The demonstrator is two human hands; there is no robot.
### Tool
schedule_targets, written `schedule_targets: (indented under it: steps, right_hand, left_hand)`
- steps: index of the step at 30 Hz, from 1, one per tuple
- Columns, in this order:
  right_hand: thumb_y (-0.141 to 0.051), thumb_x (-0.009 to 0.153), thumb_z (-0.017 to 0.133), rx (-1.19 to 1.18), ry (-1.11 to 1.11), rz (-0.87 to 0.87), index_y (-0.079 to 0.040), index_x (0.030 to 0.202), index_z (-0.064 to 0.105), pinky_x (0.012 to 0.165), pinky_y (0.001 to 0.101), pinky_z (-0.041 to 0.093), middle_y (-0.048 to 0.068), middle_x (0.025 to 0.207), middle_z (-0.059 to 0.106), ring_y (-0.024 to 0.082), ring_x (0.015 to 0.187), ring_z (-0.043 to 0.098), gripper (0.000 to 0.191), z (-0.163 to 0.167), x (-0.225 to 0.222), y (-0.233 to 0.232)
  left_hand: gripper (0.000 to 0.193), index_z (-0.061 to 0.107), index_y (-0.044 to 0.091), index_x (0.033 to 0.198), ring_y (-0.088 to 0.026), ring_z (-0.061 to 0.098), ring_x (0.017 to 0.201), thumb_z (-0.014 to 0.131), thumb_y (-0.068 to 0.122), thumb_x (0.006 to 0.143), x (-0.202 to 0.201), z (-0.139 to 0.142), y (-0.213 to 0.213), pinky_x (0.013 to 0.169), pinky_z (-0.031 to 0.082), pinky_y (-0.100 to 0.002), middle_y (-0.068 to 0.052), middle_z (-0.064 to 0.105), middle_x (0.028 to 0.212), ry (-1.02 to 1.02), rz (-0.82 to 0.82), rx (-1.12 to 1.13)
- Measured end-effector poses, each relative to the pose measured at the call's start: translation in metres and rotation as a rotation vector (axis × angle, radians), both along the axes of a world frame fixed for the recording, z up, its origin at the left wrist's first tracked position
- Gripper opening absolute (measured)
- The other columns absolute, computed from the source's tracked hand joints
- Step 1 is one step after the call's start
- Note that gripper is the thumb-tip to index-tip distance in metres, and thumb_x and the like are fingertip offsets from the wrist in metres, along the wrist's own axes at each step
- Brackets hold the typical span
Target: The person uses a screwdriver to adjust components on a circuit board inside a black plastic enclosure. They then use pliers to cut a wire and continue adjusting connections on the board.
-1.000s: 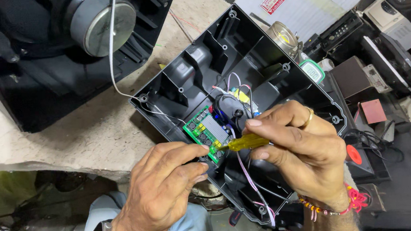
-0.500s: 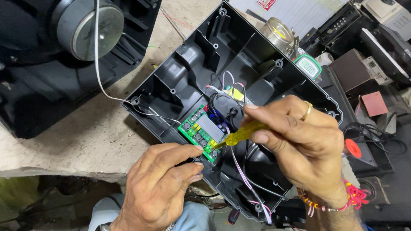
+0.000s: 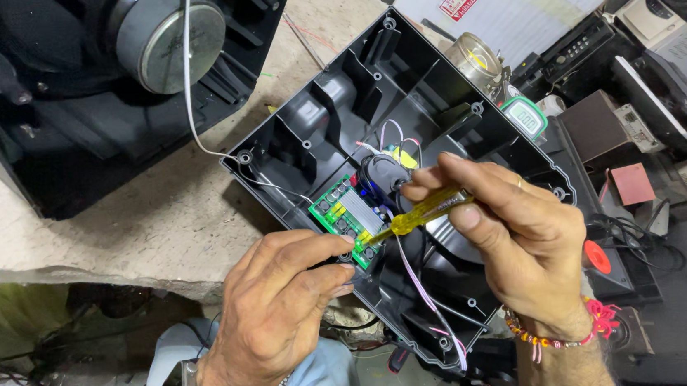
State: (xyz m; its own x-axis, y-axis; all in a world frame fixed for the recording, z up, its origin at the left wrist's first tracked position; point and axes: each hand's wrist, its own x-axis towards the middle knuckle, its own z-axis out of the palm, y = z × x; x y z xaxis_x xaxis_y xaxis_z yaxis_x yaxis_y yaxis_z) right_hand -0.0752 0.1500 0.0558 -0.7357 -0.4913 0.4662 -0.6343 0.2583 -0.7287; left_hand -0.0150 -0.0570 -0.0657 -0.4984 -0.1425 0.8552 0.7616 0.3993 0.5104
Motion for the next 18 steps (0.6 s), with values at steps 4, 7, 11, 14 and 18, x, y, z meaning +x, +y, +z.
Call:
schedule_targets:
  steps: [4,7,11,14,18]
  right_hand:
    - [-0.008,0.085,0.075,0.032,0.06,0.025,0.006,0.124,0.067,0.1,0.0387,0.057,0.017,0.122,0.061,0.026,0.112,0.064,0.042,0.0019,0.0,-0.0039]
    - [-0.008,0.097,0.074,0.001,0.014,-0.008,0.004,0.125,0.069,0.096,0.0366,0.059,0.016,0.114,0.069,0.025,0.104,0.071,0.031,0.0033,0.0005,-0.0041]
    - [-0.013,0.093,0.071,-0.076,-0.1,0.039,-0.001,0.13,0.063,0.103,0.0362,0.057,0.013,0.121,0.067,0.023,0.111,0.07,0.04,-0.001,0.0014,-0.0018]
    - [-0.009,0.096,0.077,-0.015,-0.014,0.062,0.003,0.132,0.067,0.1,0.0363,0.057,0.015,0.126,0.063,0.023,0.11,0.066,0.039,-0.0017,-0.0023,0.001]
    - [-0.009,0.1,0.071,-0.116,-0.159,0.033,0.003,0.134,0.065,0.103,0.0387,0.058,0.019,0.121,0.069,0.027,0.11,0.069,0.036,-0.0027,-0.0064,0.0026]
  left_hand:
    - [0.024,0.069,0.001,0.098,-0.03,0.07,0.101,0.082,0.001,0.077,0.0016,0.001,-0.0017,0.08,0.058,-0.038,-0.011,0.072,0.113,0.005,-0.003,0.004]
    - [0.02,0.069,0.003,0.096,-0.028,0.07,0.104,0.081,0.001,0.08,0.0029,0.0015,-0.0022,0.082,0.059,-0.037,-0.01,0.072,0.114,-0.026,-0.016,0.017]
    - [0.021,0.07,0.002,0.097,-0.029,0.069,0.104,0.08,0.002,0.079,0.0042,0.0004,-0.0053,0.081,0.059,-0.038,-0.011,0.071,0.115,-0.017,-0.041,0.015]
    - [0.02,0.071,0.002,0.098,-0.029,0.07,0.104,0.08,0.003,0.079,0.0055,0.0,-0.006,0.08,0.059,-0.037,-0.01,0.071,0.116,-0.03,-0.053,0.014]
    - [0.02,0.072,0.002,0.098,-0.029,0.07,0.105,0.079,0.001,0.079,0.0082,0.0011,-0.006,0.079,0.059,-0.036,-0.01,0.071,0.116,-0.036,-0.053,0.013]
